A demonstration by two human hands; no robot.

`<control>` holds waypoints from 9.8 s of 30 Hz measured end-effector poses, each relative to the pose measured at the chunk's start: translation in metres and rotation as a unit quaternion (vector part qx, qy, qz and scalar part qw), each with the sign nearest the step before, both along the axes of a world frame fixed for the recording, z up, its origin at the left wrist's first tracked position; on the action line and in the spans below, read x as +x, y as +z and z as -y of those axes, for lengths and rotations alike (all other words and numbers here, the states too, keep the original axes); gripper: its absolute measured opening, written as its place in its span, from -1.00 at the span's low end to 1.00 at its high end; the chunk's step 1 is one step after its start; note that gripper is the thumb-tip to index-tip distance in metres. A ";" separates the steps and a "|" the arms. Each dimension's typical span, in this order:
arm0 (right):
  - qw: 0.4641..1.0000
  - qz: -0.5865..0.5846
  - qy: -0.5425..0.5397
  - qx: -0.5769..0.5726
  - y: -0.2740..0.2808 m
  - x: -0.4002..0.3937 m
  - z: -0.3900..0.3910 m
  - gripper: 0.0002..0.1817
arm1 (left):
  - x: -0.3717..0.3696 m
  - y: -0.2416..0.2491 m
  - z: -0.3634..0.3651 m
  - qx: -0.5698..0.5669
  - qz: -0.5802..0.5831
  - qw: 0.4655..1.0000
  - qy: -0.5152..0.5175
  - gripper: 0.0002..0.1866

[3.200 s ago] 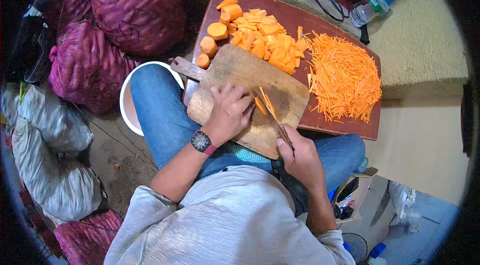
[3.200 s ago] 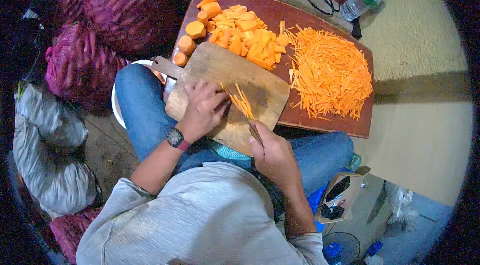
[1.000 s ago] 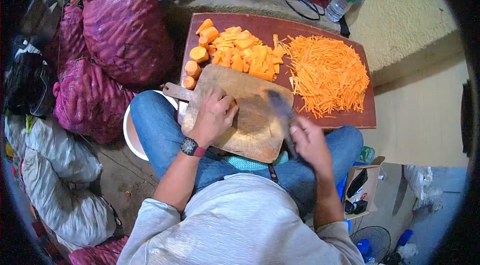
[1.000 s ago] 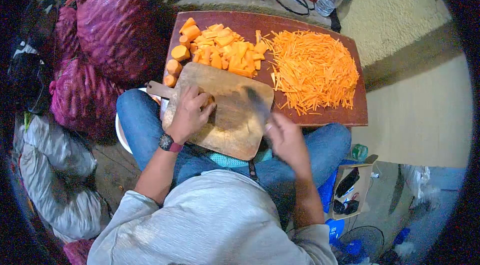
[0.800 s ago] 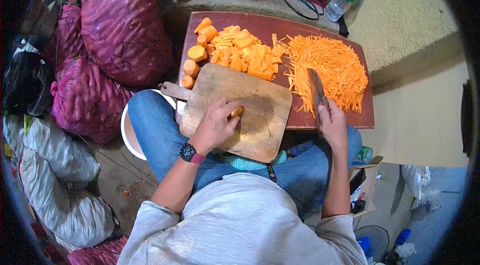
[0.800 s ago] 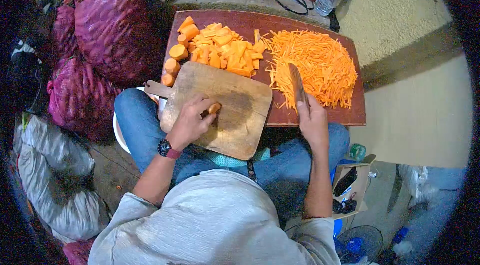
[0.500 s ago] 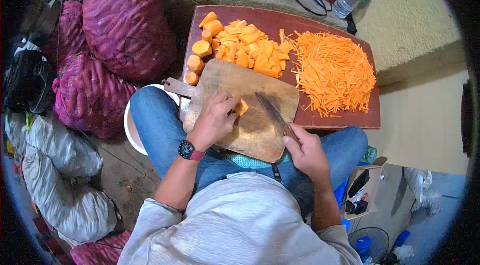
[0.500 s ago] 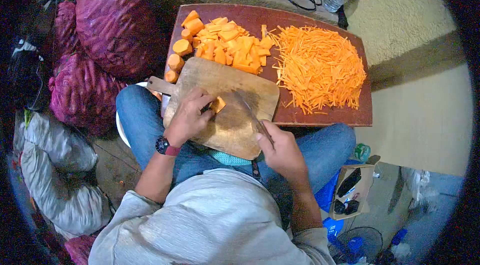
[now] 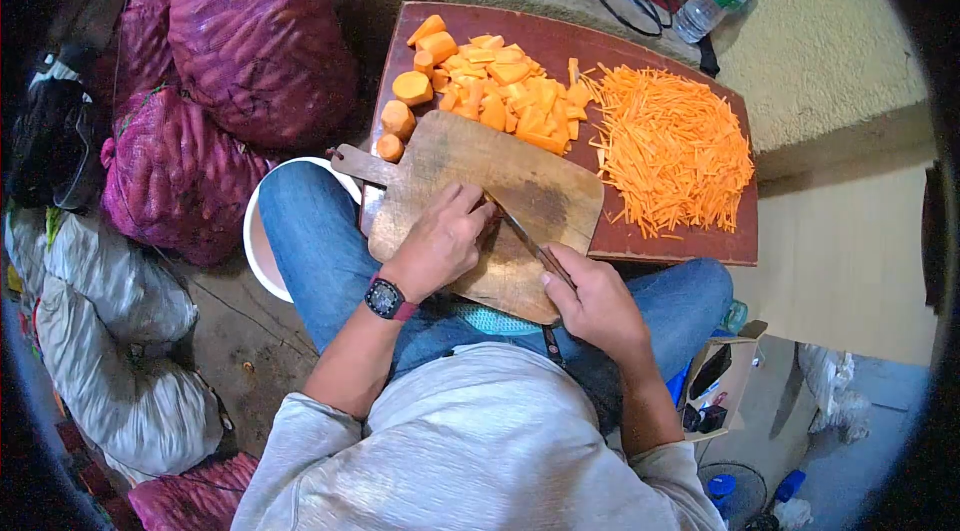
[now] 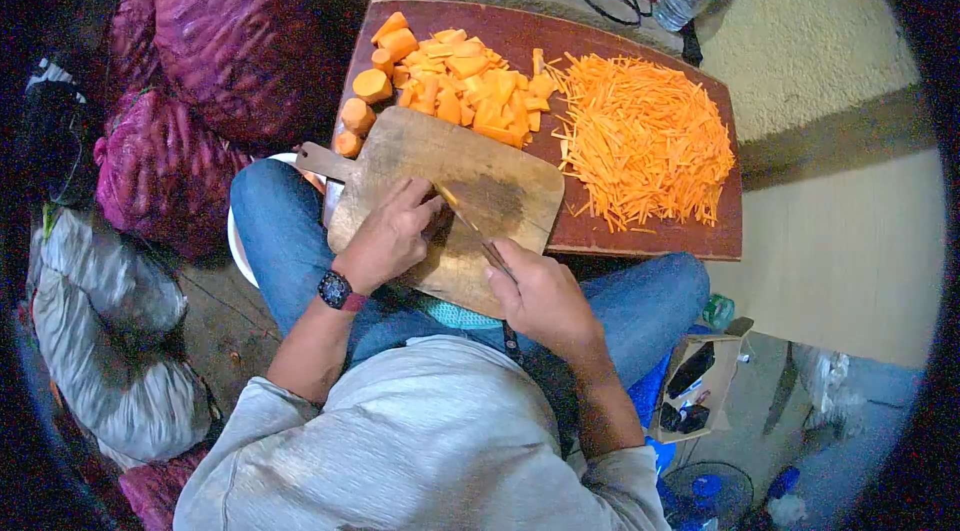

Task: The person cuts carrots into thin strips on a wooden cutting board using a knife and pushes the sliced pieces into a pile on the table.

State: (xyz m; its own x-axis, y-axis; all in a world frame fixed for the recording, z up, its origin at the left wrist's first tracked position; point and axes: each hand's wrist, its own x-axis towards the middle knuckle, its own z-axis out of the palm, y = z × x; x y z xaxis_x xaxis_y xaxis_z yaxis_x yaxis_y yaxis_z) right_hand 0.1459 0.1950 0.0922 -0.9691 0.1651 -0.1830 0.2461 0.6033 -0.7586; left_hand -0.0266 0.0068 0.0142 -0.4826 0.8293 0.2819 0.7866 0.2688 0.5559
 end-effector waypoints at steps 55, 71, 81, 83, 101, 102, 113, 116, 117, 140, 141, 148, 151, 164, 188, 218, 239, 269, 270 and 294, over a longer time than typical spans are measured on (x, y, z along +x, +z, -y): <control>0.998 0.059 0.022 0.029 0.006 -0.019 0.028 -0.69 | 0.009 -0.020 0.010 0.020 -0.041 0.996 0.071 -0.73; 0.998 0.033 0.041 0.021 0.005 -0.023 0.027 -0.72 | 0.008 -0.012 0.012 0.030 0.017 0.995 0.091 -0.67; 1.000 0.014 0.025 0.008 -0.008 -0.026 0.024 -0.72 | 0.009 -0.010 0.011 0.023 0.010 0.995 0.097 -0.65; 0.999 -0.004 0.027 0.027 -0.008 -0.026 0.023 -0.72 | 0.007 -0.011 0.011 0.024 0.011 0.996 0.091 -0.67; 0.999 0.030 0.021 -0.016 0.003 -0.029 0.025 -0.70 | 0.006 -0.013 0.011 0.030 0.006 0.994 0.106 -0.62; 0.999 0.034 0.018 -0.004 -0.002 -0.028 0.026 -0.70 | 0.006 -0.014 0.010 0.032 0.004 0.993 0.110 -0.63; 0.999 -0.015 -0.046 -0.007 -0.001 -0.017 0.024 -0.72 | -0.001 -0.020 0.010 0.107 0.013 0.987 0.118 -0.77; 0.997 -0.076 -0.009 -0.023 -0.020 -0.007 0.025 -0.76 | -0.006 -0.011 0.006 0.174 -0.005 0.967 0.189 -0.88; 0.998 -0.054 -0.013 -0.033 -0.019 -0.005 0.024 -0.75 | -0.008 -0.010 0.008 0.182 0.016 0.961 0.210 -0.91; 0.987 -0.050 -0.150 0.001 -0.053 0.012 -0.141 -0.73 | 0.002 -0.024 -0.007 0.060 -0.049 0.989 0.129 -0.93; 0.985 -0.065 -0.154 0.040 -0.055 0.009 -0.148 -0.73 | 0.002 -0.024 -0.007 0.058 -0.052 0.990 0.121 -0.93; 0.971 -0.075 -0.200 0.109 -0.035 -0.009 -0.194 -0.74 | 0.002 -0.020 -0.008 0.028 -0.055 0.991 0.117 -0.88; 0.961 -0.148 -0.214 0.098 -0.041 -0.013 -0.220 -0.75 | 0.003 -0.020 -0.007 0.015 -0.057 0.991 0.119 -0.87; 0.851 -0.200 -0.367 -0.317 -0.039 0.019 -0.252 -0.75 | 0.005 -0.001 -0.050 0.044 0.010 0.992 0.114 -0.88; 0.949 -0.161 -0.184 0.200 -0.031 0.016 -0.195 -0.54 | -0.113 0.034 -0.343 0.043 -0.166 0.983 -0.061 -0.67; 0.952 -0.212 -0.216 0.044 -0.036 0.006 -0.200 -0.76 | -0.153 0.018 -0.232 -0.008 -0.030 0.996 0.083 -0.63; 0.954 -0.193 -0.207 0.097 -0.056 -0.001 -0.192 -0.57 | -0.102 -0.018 -0.097 0.220 0.104 0.961 0.134 -0.78; 0.999 0.036 -0.028 -0.015 0.007 0.036 -0.003 -0.57 | 0.039 -0.010 -0.015 -0.006 -0.067 0.997 -0.048 -0.60; 0.998 0.053 -0.019 0.000 0.007 0.036 -0.003 -0.56 | 0.038 -0.008 -0.015 -0.005 -0.081 0.995 -0.056 -0.61; 0.987 0.157 0.021 -0.034 0.018 0.009 -0.013 -0.50 | 0.032 -0.002 -0.018 -0.028 -0.045 0.994 -0.090 -0.63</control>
